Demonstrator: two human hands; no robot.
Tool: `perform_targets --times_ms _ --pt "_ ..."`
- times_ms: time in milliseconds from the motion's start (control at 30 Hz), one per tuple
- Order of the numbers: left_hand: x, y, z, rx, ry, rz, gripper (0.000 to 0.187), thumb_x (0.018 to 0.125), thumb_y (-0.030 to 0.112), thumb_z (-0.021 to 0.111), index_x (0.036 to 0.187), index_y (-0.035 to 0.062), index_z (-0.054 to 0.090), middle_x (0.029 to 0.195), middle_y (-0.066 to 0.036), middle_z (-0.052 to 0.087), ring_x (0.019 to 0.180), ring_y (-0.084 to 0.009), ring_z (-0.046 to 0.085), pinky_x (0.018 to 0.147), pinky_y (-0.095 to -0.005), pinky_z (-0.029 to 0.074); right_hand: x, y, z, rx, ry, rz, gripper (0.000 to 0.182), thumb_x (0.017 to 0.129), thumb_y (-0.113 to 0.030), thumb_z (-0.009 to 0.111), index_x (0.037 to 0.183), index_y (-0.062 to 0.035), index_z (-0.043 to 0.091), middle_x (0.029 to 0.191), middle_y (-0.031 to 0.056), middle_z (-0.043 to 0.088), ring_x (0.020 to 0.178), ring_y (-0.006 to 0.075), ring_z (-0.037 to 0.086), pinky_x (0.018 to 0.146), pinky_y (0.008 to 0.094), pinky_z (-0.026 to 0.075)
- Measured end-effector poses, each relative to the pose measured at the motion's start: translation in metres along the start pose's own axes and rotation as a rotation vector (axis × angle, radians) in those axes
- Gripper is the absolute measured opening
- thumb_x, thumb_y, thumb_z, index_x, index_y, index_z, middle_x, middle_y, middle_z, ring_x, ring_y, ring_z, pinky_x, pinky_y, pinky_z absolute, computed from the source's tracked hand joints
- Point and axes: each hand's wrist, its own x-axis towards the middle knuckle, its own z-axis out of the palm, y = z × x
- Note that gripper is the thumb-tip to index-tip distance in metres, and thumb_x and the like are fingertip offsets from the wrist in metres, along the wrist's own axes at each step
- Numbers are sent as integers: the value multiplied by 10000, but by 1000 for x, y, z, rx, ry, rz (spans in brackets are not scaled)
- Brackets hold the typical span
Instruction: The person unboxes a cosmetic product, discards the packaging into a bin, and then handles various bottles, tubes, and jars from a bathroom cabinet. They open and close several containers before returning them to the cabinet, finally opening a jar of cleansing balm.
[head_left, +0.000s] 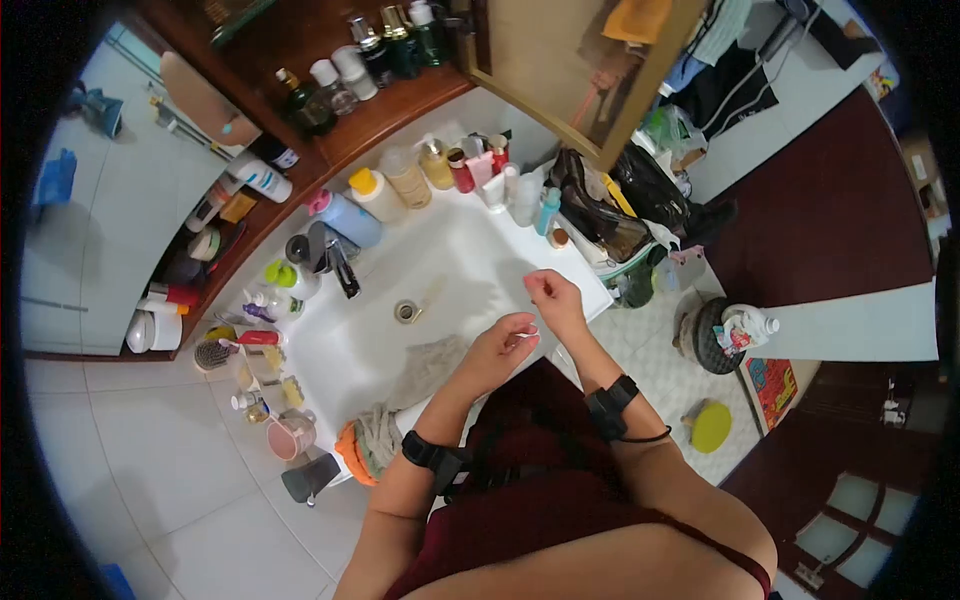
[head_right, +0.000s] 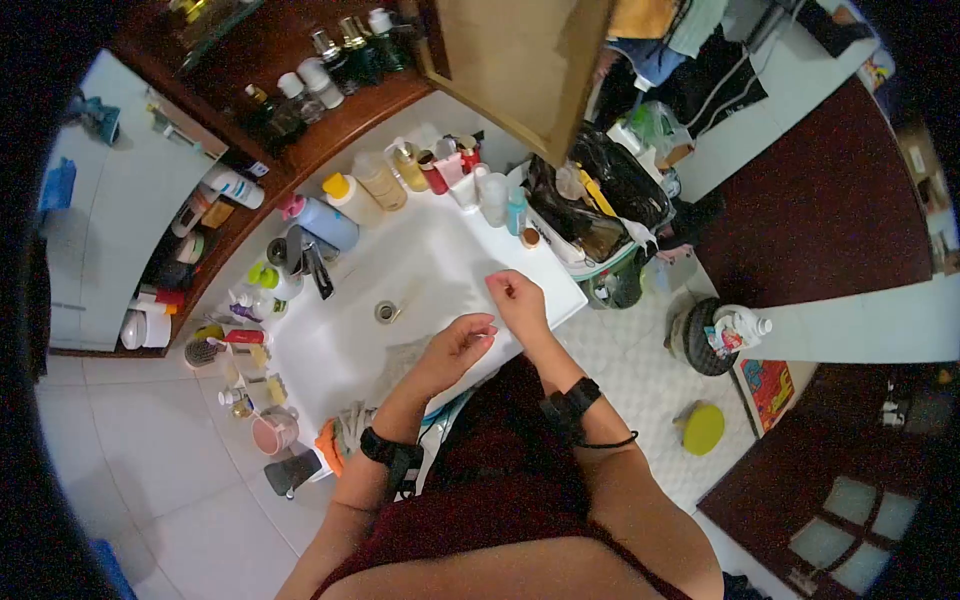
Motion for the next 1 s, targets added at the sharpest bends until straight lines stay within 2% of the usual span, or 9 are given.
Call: perform_targets --times_ms 67,100,200,300,400,533,700,900,1000 --pt "1 1 -10 -2 37 23 351 935 188 569 1239 35 482 1103 -87 602 952 -121 558 855 -269 450 11 -20 17 -192 -62 -74 189 834 -196 658 938 -38 672 785 60 671 573 128 562 577 257 465" --pt "3 3 -15 -11 56 17 352 936 190 568 1239 34 483 1101 -83 601 952 -118 556 856 -267 448 20 -27 26 -258 -75 -98 207 804 -181 666 967 -53 660 899 87 669 580 201 595 598 309 491" --pt "11 3 -28 3 174 27 352 910 191 598 1215 44 501 1050 -90 612 916 -135 582 820 -271 468 45 -48 48 -484 -72 -301 182 764 -141 675 928 -64 659 935 66 646 684 232 613 651 345 494" --pt "21 -4 -39 -22 253 28 349 895 192 616 1199 52 515 1018 -85 620 868 -134 593 780 -268 480 81 -70 57 -748 -7 -712 139 754 -123 634 884 -78 659 931 59 626 846 245 593 738 374 469" --pt "32 4 -50 6 270 4 329 921 167 585 1216 46 503 1054 -53 600 908 -98 560 815 -250 459 124 -81 64 -1013 -8 -772 132 775 -127 577 869 -90 662 920 55 619 954 237 547 787 368 433" --pt "41 25 -57 -49 286 -46 322 936 162 569 1224 38 497 1076 -44 597 945 -88 553 840 -244 453 163 -92 63 -1281 -11 -697 165 792 -135 549 886 -79 673 974 58 628 965 236 541 802 380 417" --pt "43 29 -61 31 318 12 392 915 237 595 1224 15 500 1015 -79 628 817 -125 587 750 -265 478 192 -97 59 -1283 -146 -554 162 840 -150 533 918 -81 658 979 87 644 939 284 591 786 424 466" --pt "36 36 -75 83 315 50 393 915 240 595 1219 9 504 1028 -97 633 832 -137 598 748 -270 485 201 -88 70 -1425 -189 -578 189 808 -131 545 894 -51 693 1006 103 641 1009 274 574 796 420 465" --pt "33 30 -83 67 323 74 389 915 238 596 1214 6 507 1026 -102 633 832 -138 600 741 -270 488 206 -78 73 -1477 -186 -590 217 848 -145 504 942 -80 689 1044 71 634 1035 232 550 819 384 451"
